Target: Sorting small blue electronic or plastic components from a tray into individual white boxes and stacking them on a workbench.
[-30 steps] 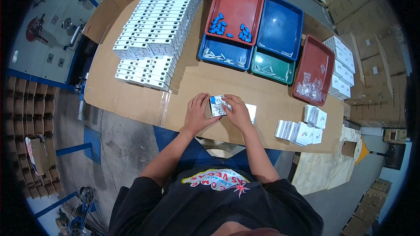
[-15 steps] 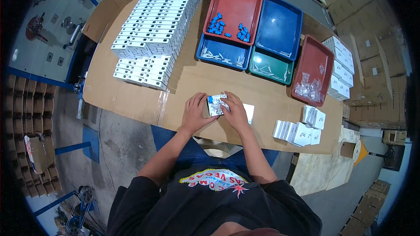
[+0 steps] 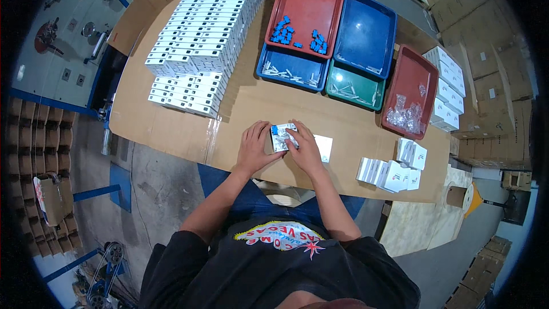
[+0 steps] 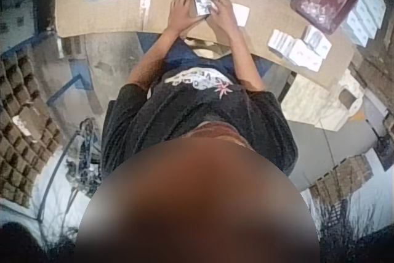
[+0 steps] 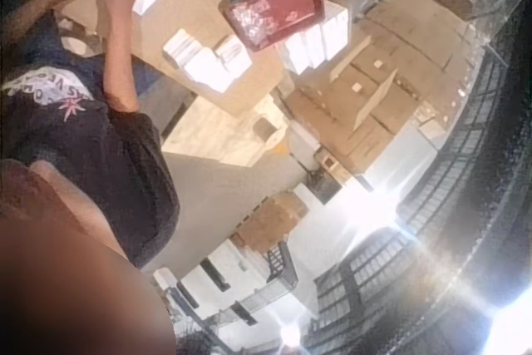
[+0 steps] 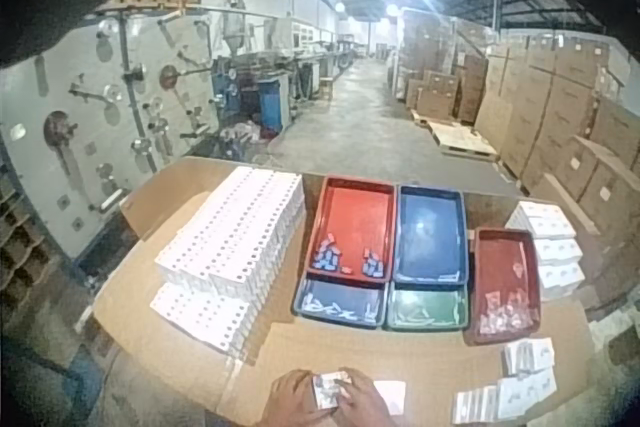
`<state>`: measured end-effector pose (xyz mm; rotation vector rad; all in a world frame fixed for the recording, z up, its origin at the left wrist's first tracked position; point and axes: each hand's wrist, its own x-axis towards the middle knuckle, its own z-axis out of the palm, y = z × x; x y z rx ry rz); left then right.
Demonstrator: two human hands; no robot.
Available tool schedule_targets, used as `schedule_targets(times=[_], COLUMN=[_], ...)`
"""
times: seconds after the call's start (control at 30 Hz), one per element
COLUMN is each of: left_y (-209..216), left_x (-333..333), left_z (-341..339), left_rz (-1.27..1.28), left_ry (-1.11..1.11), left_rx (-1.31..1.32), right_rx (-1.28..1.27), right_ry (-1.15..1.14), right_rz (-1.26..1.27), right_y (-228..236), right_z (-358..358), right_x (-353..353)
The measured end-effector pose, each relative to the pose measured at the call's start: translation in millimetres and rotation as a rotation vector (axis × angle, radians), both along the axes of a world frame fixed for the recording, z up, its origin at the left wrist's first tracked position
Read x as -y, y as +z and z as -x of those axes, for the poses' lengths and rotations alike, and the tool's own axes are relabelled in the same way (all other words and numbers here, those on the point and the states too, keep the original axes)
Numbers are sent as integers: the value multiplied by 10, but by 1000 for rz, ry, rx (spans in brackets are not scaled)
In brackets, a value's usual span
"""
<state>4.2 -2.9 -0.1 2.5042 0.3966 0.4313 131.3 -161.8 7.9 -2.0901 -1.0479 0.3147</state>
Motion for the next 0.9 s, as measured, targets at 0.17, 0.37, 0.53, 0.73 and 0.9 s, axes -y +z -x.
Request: schedule_targets(times=[0.17,0.37,0.53,0.73,0.9], left_y=[-15,-7,-1,24,-1], left_x=[1,8,1,-8,-26], left_z=[7,12,7,2,4], left_rz=[2,7,-5,9,-4], left_ry=[-3,-1,1,-10,2], left_rx=[14,11,-3,-9,2], right_rx=[17,17,12,14,49], right_ry=[-2,-1,-7,-99,-178], right_rz=[11,6,-3,-10,14], right_y=[-26,-12,-13,58,161], right_z=[5,12,-30,-241,-431], right_x=[12,19,37,216,446])
